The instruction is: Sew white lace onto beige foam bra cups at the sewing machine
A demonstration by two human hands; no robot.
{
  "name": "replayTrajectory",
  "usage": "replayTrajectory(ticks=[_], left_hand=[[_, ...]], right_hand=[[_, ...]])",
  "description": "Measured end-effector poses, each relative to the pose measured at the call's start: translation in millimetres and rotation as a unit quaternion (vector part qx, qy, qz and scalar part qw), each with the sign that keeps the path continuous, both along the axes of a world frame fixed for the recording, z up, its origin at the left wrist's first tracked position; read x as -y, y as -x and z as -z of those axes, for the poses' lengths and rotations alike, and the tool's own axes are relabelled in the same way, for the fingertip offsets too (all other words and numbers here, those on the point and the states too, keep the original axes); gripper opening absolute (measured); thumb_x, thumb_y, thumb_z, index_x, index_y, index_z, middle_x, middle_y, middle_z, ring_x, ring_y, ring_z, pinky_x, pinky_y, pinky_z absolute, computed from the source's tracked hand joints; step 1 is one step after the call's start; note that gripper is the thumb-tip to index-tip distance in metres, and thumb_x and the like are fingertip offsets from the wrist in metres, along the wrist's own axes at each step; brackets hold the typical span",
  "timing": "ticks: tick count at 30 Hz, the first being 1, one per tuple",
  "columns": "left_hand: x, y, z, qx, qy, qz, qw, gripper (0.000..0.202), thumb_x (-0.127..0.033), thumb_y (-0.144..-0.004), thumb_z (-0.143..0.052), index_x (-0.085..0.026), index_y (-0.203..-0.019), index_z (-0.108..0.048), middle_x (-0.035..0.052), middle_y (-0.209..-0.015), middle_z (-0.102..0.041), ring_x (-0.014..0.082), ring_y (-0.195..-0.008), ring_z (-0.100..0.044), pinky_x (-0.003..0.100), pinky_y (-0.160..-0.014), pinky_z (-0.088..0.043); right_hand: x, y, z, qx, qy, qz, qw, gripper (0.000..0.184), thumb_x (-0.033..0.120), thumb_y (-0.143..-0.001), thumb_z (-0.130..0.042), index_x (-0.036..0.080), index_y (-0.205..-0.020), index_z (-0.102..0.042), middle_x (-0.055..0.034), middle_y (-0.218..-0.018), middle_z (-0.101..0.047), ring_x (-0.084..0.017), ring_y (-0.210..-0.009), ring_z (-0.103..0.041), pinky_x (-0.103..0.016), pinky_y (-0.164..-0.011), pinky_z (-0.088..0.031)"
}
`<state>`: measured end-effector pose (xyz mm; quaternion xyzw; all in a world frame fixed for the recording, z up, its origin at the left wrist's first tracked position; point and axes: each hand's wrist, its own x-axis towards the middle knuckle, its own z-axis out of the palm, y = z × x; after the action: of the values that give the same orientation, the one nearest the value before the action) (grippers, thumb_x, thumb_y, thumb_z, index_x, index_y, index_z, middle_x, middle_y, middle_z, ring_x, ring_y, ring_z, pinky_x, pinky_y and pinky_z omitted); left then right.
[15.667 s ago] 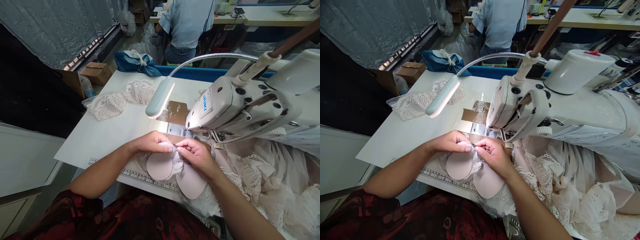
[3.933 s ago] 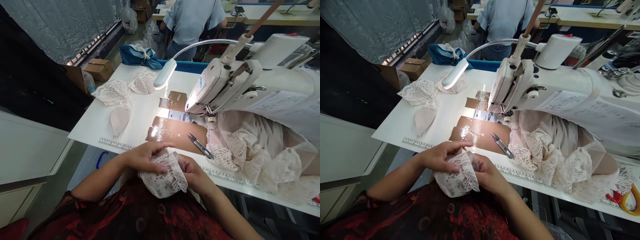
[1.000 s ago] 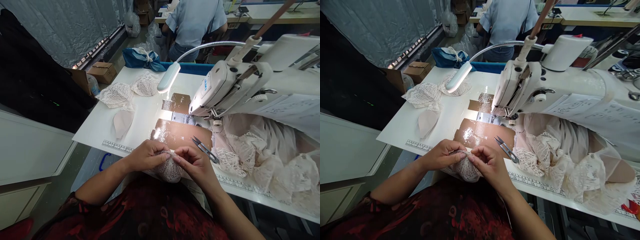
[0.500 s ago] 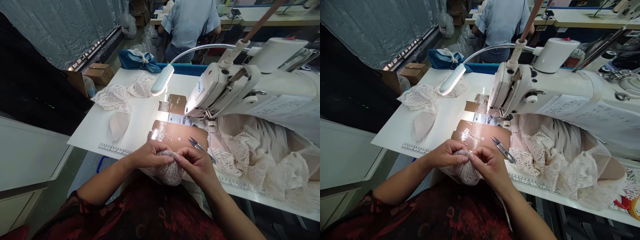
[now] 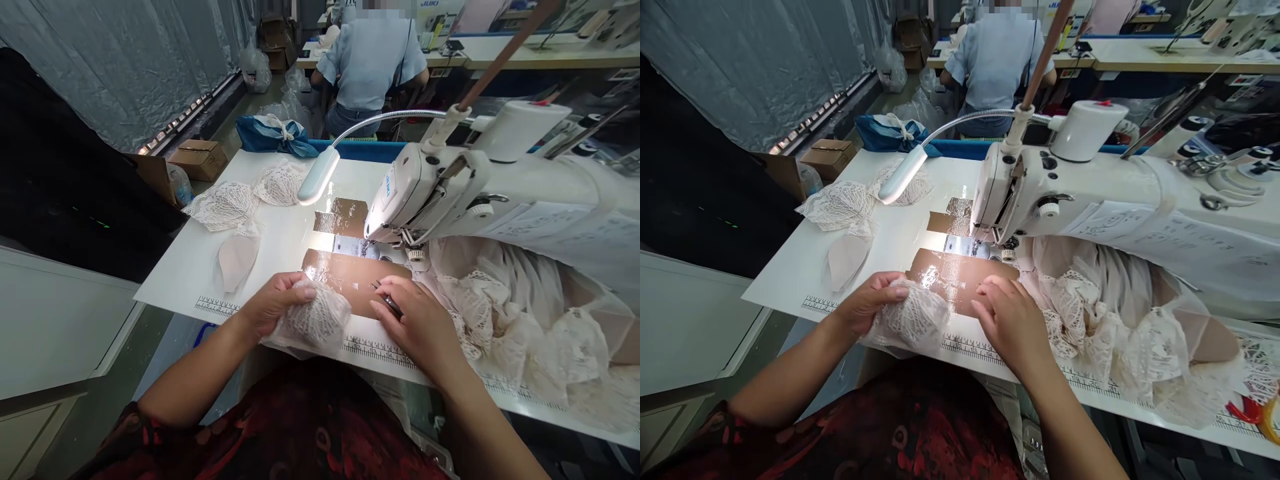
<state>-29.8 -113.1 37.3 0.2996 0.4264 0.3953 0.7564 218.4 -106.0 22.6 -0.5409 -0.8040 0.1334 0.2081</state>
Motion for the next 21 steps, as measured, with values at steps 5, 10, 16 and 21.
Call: replayTrajectory(ticks=[5,10,16,21], left_hand=[[-11,32,-16.0,-0.178,-0.148,-0.111,0.966,0.030,-0.037,-0.069,-0.075,-0.014,-0.066,-0.055,-0.0040,-0.058,-0.053,0.0075,-0.052,-0.047,0.018,-0.052,-0.038],[-26,34,-28.8,-0.464,-0.381,-0.167,0.783,0.021,-0.032,-0.082,-0.063,-0.016,-0.069,-0.058,-0.0033,-0.061,-0.052,0.0098,-0.057,-0.047,0.022,-0.056,-0.037],[-71,-24,-2.2,-0.675,-0.567,-0.047,0.470,0.023,-0.019,-0.086,-0.048,-0.015,-0.065,-0.057,0.0048,-0.065,-0.057,0.0176,-0.066,-0.052,0.030,-0.061,-0.039],[-70,-87,30.4,-0.700,-0.523,0.162,0.459,0.018,-0.012,-0.086,-0.051,-0.013,-0.070,-0.060,0.0091,-0.066,-0.060,0.0213,-0.067,-0.055,0.033,-0.061,-0.041]], right_hand=[[-13,-8,12.3,0.217,-0.014,0.084,0.973,0.015,0.015,-0.087,-0.046,0.015,-0.086,-0.061,-0.0080,-0.096,-0.064,-0.022,-0.084,-0.058,-0.032,-0.069,-0.040],[-25,-17,10.9,0.275,0.013,0.174,0.946,0.021,0.011,-0.087,-0.044,0.013,-0.092,-0.064,-0.0111,-0.100,-0.062,-0.023,-0.085,-0.060,-0.031,-0.065,-0.038],[-28,-22,7.4,0.269,0.036,0.160,0.949,0.024,0.019,-0.091,-0.042,0.015,-0.094,-0.066,-0.0103,-0.101,-0.061,-0.021,-0.082,-0.060,-0.030,-0.063,-0.037],[-27,-20,-4.8,0.201,0.047,0.079,0.975,0.027,0.018,-0.090,-0.043,0.017,-0.106,-0.065,-0.0078,-0.099,-0.061,-0.020,-0.089,-0.057,-0.029,-0.069,-0.038]])
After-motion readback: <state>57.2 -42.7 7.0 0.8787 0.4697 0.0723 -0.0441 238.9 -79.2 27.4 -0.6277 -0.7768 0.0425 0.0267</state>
